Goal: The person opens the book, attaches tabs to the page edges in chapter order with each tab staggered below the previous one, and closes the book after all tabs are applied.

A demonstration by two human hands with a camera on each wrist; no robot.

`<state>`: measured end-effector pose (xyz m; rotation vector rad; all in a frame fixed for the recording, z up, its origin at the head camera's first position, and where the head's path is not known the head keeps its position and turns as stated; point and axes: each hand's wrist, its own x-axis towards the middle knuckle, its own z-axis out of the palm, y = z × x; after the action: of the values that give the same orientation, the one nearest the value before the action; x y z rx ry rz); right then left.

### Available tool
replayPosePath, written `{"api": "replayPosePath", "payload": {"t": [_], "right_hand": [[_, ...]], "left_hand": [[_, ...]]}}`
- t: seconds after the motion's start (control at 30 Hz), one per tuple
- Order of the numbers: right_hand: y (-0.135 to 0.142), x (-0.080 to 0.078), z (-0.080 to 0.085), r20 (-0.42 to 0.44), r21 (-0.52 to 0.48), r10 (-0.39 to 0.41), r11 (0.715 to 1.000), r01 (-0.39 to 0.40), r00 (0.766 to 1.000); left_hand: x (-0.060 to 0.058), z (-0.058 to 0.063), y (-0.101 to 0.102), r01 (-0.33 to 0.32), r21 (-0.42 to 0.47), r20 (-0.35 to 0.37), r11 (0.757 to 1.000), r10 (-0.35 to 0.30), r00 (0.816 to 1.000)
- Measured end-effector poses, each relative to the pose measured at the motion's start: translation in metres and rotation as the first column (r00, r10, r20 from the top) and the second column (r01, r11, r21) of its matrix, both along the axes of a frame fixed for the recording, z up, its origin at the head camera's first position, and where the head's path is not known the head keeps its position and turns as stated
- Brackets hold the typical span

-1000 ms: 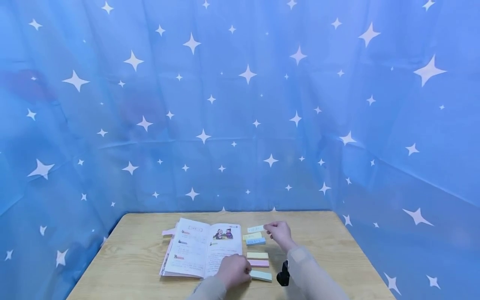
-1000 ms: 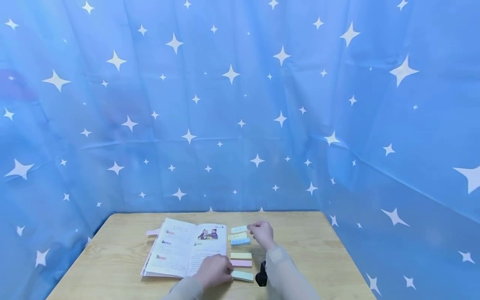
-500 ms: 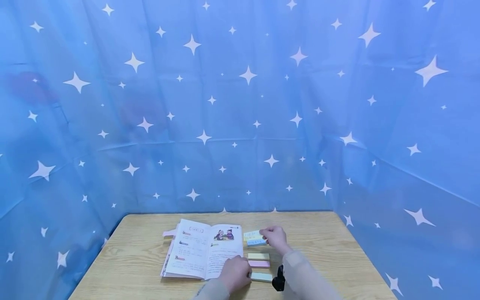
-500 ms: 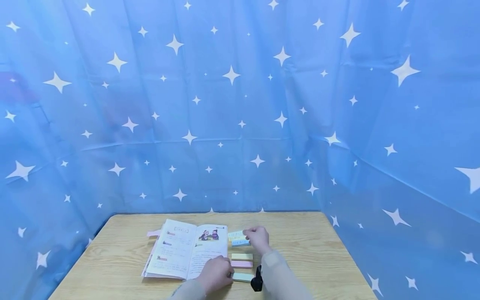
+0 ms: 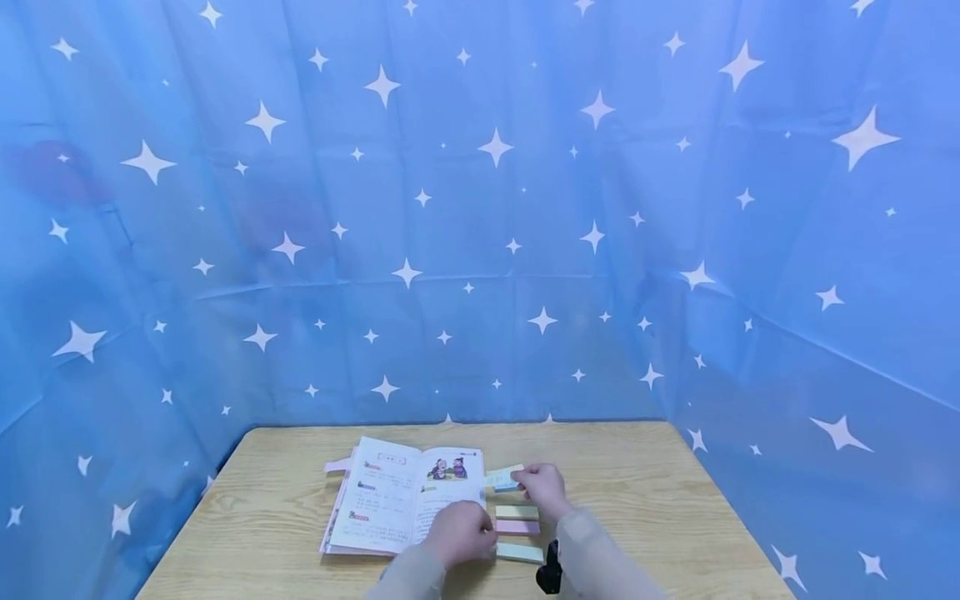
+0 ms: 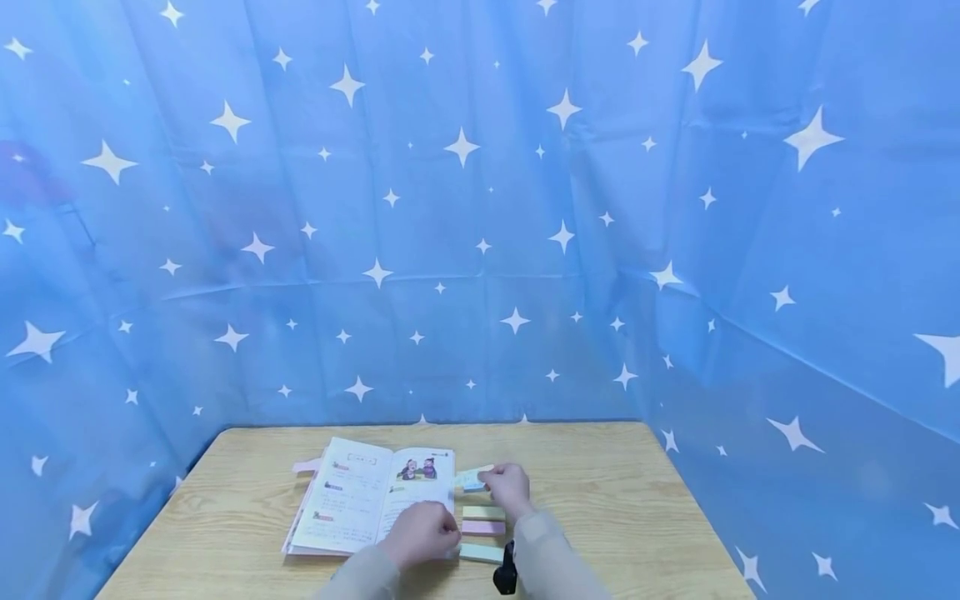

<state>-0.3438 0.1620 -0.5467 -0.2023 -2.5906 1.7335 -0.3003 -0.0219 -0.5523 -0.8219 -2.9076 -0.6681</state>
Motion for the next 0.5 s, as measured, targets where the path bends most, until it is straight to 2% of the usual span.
{"api": "replayPosePath", "payload": {"t": [0.17,0.33,0.5], "right_hand": [[-0.001,0.002,-0.004,0.035,-0.03,-0.012,0.999,0.013,0.999],[-0.005,0.003,-0.006,0.037,-0.057,-0.007,0.998,0.009,0.999],[-0.008,0.004,-0.007,0.059,-0.075,0.012,0.997,-0.008,0.998]], "left_hand": [[-0.012,0.005,-0.01,-0.107,0.067,-0.006,0.992,0.107,0.994],[-0.02,0.002,-0.016,-0.17,0.032,0.005,0.985,0.17,0.985],[-0.022,-0.004,-0.02,-0.207,-0.014,-0.026,0.978,0.207,0.978]]}}
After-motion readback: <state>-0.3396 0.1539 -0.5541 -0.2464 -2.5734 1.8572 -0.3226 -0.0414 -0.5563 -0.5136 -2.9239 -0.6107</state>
